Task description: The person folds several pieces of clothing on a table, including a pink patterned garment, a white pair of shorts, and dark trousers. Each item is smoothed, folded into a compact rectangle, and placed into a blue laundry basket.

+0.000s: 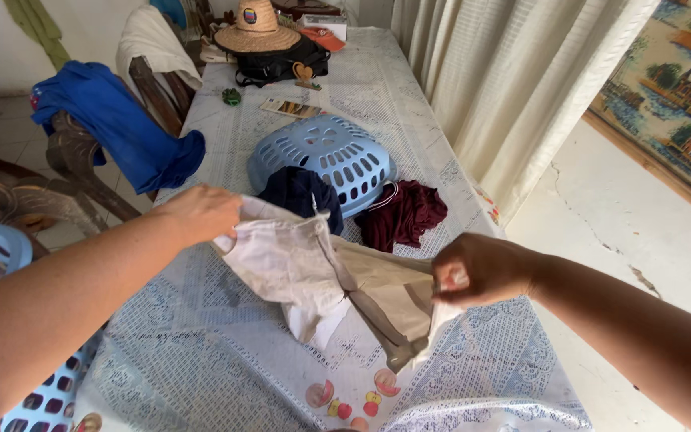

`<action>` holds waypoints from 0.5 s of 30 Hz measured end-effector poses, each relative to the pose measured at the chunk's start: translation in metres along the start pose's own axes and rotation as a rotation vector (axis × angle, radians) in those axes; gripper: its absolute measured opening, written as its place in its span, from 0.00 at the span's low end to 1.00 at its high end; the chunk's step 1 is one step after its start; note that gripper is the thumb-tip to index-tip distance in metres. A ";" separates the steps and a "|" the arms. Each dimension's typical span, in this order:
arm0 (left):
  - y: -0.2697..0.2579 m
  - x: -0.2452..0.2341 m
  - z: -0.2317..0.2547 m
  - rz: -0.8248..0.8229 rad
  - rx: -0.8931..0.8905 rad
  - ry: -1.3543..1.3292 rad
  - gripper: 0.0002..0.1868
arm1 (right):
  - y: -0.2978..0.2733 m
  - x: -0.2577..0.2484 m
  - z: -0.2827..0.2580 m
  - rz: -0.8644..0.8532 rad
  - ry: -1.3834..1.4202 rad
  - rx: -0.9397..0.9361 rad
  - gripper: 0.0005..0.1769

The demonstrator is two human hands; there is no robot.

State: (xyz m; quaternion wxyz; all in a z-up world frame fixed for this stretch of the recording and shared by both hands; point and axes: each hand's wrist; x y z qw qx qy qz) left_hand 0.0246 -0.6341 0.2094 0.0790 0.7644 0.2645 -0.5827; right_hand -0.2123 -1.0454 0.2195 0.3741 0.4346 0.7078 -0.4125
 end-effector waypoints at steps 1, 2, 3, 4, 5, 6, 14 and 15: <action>-0.002 0.002 -0.002 0.015 0.046 0.062 0.17 | -0.001 0.007 -0.007 -0.080 -0.127 0.009 0.13; 0.001 0.001 -0.003 0.034 0.097 0.127 0.16 | 0.001 0.014 -0.012 -0.080 -0.167 0.086 0.12; 0.000 0.000 -0.003 0.052 0.149 0.193 0.15 | 0.007 0.021 -0.014 -0.080 -0.206 0.163 0.12; 0.000 -0.002 -0.003 0.060 0.141 0.213 0.13 | 0.012 0.026 -0.013 -0.076 -0.249 0.246 0.12; -0.001 -0.004 -0.002 0.069 0.133 0.234 0.12 | 0.016 0.030 -0.009 0.036 -0.236 0.283 0.14; -0.003 -0.006 -0.001 0.076 0.122 0.257 0.11 | 0.020 0.031 -0.003 0.149 -0.223 0.315 0.16; -0.016 -0.059 0.011 0.470 0.157 -0.031 0.16 | 0.023 0.005 0.039 0.640 -0.480 0.532 0.24; -0.019 -0.067 0.013 0.510 0.150 -0.040 0.17 | 0.022 -0.004 0.042 0.629 -0.397 0.644 0.20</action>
Point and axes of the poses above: each hand's wrist, its own y-axis towards the middle knuckle, its own x-axis out of the palm, z = x × y, and after that the axes turned 7 degrees about x, right-handed
